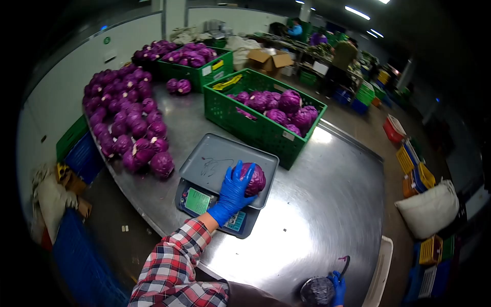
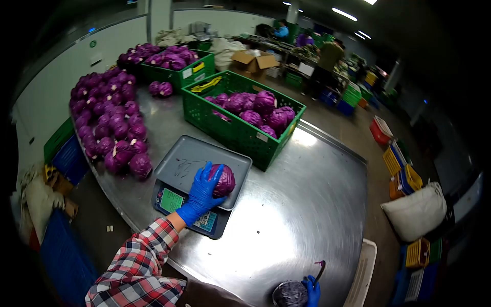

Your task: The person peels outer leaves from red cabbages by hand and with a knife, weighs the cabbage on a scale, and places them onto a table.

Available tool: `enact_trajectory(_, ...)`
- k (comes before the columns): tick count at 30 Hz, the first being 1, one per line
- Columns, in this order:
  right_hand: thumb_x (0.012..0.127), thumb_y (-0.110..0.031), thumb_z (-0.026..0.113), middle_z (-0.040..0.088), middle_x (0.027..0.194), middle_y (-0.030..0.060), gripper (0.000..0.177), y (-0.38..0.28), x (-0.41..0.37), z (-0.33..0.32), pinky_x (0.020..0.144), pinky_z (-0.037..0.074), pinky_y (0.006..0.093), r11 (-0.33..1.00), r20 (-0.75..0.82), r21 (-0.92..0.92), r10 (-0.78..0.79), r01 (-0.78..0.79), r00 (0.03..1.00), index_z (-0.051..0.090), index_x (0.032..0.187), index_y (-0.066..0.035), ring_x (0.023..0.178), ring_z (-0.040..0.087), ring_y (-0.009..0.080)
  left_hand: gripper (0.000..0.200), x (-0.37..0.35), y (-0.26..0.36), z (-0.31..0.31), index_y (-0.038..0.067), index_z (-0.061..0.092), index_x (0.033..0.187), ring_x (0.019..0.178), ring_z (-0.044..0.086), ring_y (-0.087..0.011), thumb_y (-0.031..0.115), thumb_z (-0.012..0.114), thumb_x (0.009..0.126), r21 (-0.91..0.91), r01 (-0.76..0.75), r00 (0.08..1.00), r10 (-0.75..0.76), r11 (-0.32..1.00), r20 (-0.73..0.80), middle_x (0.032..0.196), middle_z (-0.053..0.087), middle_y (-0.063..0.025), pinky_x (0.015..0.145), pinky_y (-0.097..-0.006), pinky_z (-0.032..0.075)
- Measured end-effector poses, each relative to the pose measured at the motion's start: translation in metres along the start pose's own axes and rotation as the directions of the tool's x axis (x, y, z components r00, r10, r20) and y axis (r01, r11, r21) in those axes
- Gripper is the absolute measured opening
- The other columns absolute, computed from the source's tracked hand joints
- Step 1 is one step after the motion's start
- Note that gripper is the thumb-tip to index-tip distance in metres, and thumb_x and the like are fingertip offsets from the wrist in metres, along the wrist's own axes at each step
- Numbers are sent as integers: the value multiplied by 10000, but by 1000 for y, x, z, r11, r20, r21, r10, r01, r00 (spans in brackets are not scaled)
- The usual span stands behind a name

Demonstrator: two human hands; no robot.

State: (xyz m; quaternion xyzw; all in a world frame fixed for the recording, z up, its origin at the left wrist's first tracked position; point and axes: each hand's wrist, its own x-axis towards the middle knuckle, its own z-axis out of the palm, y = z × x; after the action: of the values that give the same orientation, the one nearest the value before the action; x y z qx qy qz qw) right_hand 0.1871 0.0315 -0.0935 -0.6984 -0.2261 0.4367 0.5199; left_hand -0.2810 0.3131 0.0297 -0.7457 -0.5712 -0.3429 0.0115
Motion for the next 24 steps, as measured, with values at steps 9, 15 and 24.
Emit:
enact_trajectory(9, 907, -191, 545, 646, 893, 129, 234, -66, -78, 127, 627, 511, 302, 992, 168, 31, 115, -121, 979, 567, 1071, -24, 700, 634, 194, 586, -9, 87, -5, 28, 434, 1287, 1116, 536, -258, 423, 522, 863, -669, 520, 757, -75, -532, 649, 1222, 537, -129, 986, -387, 428)
enact_trajectory(15, 919, -269, 529, 611, 726, 61, 321, -108, -90, 106, 393, 400, 222, 959, 155, 266, -147, 102, 977, 545, 1174, -73, 417, 501, 103, 478, -114, 193, 117, 47, 478, 1241, 1112, 523, -216, 377, 514, 897, -349, 781, 547, 296, -518, 783, 1230, 530, -118, 976, -339, 414)
enact_trajectory(24, 931, -260, 507, 576, 693, 21, 394, -28, -17, -2, 384, 384, 221, 982, 102, 164, -114, 96, 988, 484, 1281, -81, 412, 468, 88, 880, -196, 302, 147, -14, 203, 1416, 1237, 404, -230, 354, 707, 796, -632, 766, 626, 90, 117, 775, 1347, 398, -184, 1043, -352, 327)
